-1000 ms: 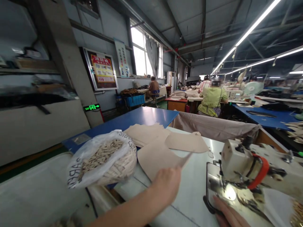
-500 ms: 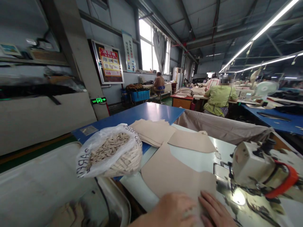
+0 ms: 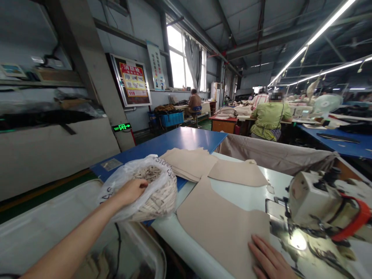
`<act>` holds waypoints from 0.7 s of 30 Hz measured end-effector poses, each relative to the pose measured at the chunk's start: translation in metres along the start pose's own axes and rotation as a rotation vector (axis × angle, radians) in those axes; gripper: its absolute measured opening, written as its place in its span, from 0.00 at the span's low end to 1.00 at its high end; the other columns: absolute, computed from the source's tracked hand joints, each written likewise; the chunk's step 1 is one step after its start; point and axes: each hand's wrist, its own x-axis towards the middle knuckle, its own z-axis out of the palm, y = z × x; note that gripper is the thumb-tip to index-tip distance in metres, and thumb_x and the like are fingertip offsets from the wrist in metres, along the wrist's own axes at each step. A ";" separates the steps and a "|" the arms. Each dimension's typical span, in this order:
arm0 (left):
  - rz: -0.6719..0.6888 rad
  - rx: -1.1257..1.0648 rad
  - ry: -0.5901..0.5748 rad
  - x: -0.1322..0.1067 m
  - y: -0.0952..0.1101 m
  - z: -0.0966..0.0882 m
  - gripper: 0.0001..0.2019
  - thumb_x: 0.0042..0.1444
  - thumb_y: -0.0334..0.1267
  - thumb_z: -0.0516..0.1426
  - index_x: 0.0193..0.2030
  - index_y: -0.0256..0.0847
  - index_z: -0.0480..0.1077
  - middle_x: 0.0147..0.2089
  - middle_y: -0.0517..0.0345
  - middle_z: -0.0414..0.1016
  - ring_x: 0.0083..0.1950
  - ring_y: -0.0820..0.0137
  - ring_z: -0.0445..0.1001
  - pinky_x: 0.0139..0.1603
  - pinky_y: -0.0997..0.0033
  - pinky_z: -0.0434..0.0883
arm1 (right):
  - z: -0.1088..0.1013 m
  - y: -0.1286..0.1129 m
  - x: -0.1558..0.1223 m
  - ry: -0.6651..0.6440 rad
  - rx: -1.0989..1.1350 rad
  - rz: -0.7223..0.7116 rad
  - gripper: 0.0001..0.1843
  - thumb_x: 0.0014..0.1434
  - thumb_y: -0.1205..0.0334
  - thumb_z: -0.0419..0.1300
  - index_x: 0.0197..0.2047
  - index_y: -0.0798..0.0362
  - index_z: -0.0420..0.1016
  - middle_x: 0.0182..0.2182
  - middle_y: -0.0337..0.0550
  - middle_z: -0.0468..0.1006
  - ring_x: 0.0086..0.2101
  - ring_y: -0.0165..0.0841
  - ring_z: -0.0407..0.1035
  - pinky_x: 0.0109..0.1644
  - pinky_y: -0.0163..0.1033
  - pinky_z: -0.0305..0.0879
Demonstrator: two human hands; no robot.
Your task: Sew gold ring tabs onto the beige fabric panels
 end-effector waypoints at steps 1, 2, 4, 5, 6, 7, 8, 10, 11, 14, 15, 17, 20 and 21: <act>-0.002 0.002 0.005 0.001 0.001 0.001 0.08 0.49 0.31 0.53 0.29 0.39 0.75 0.32 0.62 0.80 0.38 0.67 0.75 0.37 0.79 0.64 | -0.001 0.000 0.001 -0.002 0.003 0.003 0.19 0.60 0.57 0.56 0.52 0.56 0.73 0.49 0.50 0.76 0.46 0.40 0.73 0.46 0.36 0.73; -0.011 0.004 0.015 0.002 0.003 0.001 0.09 0.49 0.31 0.53 0.29 0.39 0.75 0.31 0.62 0.80 0.37 0.67 0.75 0.36 0.78 0.63 | -0.002 -0.001 0.001 -0.003 0.002 0.006 0.19 0.60 0.58 0.56 0.51 0.56 0.73 0.49 0.50 0.76 0.46 0.40 0.73 0.46 0.37 0.73; -0.032 0.001 0.034 0.003 0.006 -0.002 0.10 0.50 0.31 0.52 0.31 0.38 0.75 0.30 0.62 0.79 0.35 0.67 0.74 0.34 0.78 0.62 | -0.004 -0.002 0.002 -0.009 -0.001 0.014 0.19 0.60 0.58 0.55 0.51 0.57 0.73 0.49 0.51 0.76 0.46 0.41 0.73 0.46 0.38 0.74; -0.042 -0.002 0.039 0.003 0.007 -0.004 0.10 0.51 0.32 0.52 0.32 0.38 0.75 0.29 0.62 0.79 0.34 0.68 0.74 0.33 0.78 0.62 | -0.005 -0.003 0.002 -0.008 0.001 0.020 0.19 0.60 0.58 0.55 0.52 0.57 0.73 0.49 0.51 0.76 0.46 0.41 0.73 0.46 0.38 0.74; -0.048 -0.007 0.042 0.003 0.008 -0.006 0.10 0.51 0.33 0.52 0.33 0.39 0.76 0.29 0.63 0.79 0.33 0.68 0.73 0.33 0.78 0.62 | -0.005 -0.003 0.002 -0.009 0.005 0.027 0.19 0.60 0.58 0.55 0.52 0.57 0.73 0.49 0.51 0.76 0.46 0.41 0.73 0.46 0.38 0.74; -0.054 -0.012 0.046 0.002 0.010 -0.008 0.11 0.52 0.35 0.52 0.33 0.39 0.76 0.29 0.63 0.79 0.33 0.68 0.73 0.32 0.78 0.62 | -0.005 -0.004 0.002 -0.010 0.010 0.035 0.19 0.60 0.58 0.55 0.52 0.57 0.73 0.49 0.51 0.76 0.46 0.41 0.73 0.46 0.38 0.73; -0.059 -0.015 0.051 0.002 0.012 -0.010 0.11 0.53 0.37 0.52 0.33 0.39 0.76 0.29 0.63 0.78 0.33 0.68 0.73 0.32 0.78 0.61 | -0.005 -0.004 0.002 -0.012 0.013 0.042 0.19 0.61 0.58 0.55 0.52 0.57 0.73 0.49 0.51 0.75 0.46 0.40 0.73 0.46 0.38 0.73; -0.067 -0.016 0.070 -0.001 0.016 -0.013 0.12 0.54 0.39 0.51 0.33 0.38 0.75 0.30 0.62 0.78 0.35 0.67 0.73 0.33 0.78 0.61 | -0.006 -0.005 0.002 -0.020 0.015 0.056 0.19 0.61 0.57 0.55 0.53 0.56 0.73 0.50 0.50 0.75 0.47 0.40 0.72 0.47 0.38 0.73; -0.070 -0.014 0.083 -0.002 0.018 -0.014 0.12 0.54 0.40 0.51 0.33 0.38 0.74 0.31 0.62 0.78 0.35 0.67 0.73 0.33 0.78 0.61 | -0.007 -0.006 0.002 -0.024 0.015 0.064 0.19 0.61 0.57 0.55 0.53 0.56 0.73 0.50 0.50 0.75 0.48 0.40 0.72 0.47 0.38 0.73; -0.062 -0.009 0.125 -0.005 0.024 -0.015 0.10 0.56 0.39 0.50 0.36 0.37 0.71 0.34 0.61 0.78 0.38 0.68 0.73 0.35 0.79 0.61 | -0.009 -0.008 0.004 -0.015 0.020 0.091 0.19 0.61 0.56 0.55 0.52 0.55 0.73 0.50 0.49 0.75 0.48 0.40 0.72 0.47 0.38 0.73; -0.059 -0.009 0.136 -0.006 0.026 -0.015 0.10 0.56 0.38 0.50 0.38 0.37 0.70 0.35 0.61 0.78 0.38 0.69 0.73 0.36 0.80 0.62 | -0.010 -0.008 0.005 -0.011 0.019 0.094 0.19 0.61 0.56 0.56 0.52 0.55 0.73 0.50 0.49 0.75 0.47 0.40 0.72 0.47 0.38 0.73; -0.057 -0.011 0.147 -0.007 0.028 -0.015 0.11 0.57 0.38 0.49 0.42 0.37 0.68 0.37 0.60 0.78 0.38 0.70 0.73 0.36 0.80 0.62 | -0.011 -0.009 0.006 0.001 0.020 0.093 0.19 0.60 0.56 0.56 0.52 0.55 0.74 0.50 0.49 0.75 0.47 0.40 0.73 0.46 0.38 0.74; -0.075 -0.002 0.143 -0.007 0.030 -0.015 0.13 0.57 0.36 0.48 0.47 0.37 0.66 0.37 0.59 0.78 0.37 0.69 0.74 0.35 0.80 0.63 | -0.011 -0.010 0.007 0.022 0.037 0.107 0.19 0.61 0.57 0.55 0.52 0.54 0.74 0.50 0.48 0.75 0.47 0.40 0.73 0.46 0.38 0.74; -0.081 0.007 0.138 -0.007 0.030 -0.015 0.13 0.57 0.36 0.49 0.46 0.37 0.67 0.37 0.59 0.78 0.37 0.69 0.74 0.35 0.79 0.63 | -0.011 -0.010 0.006 0.026 0.038 0.110 0.19 0.61 0.57 0.55 0.52 0.54 0.74 0.50 0.49 0.76 0.46 0.40 0.73 0.46 0.38 0.74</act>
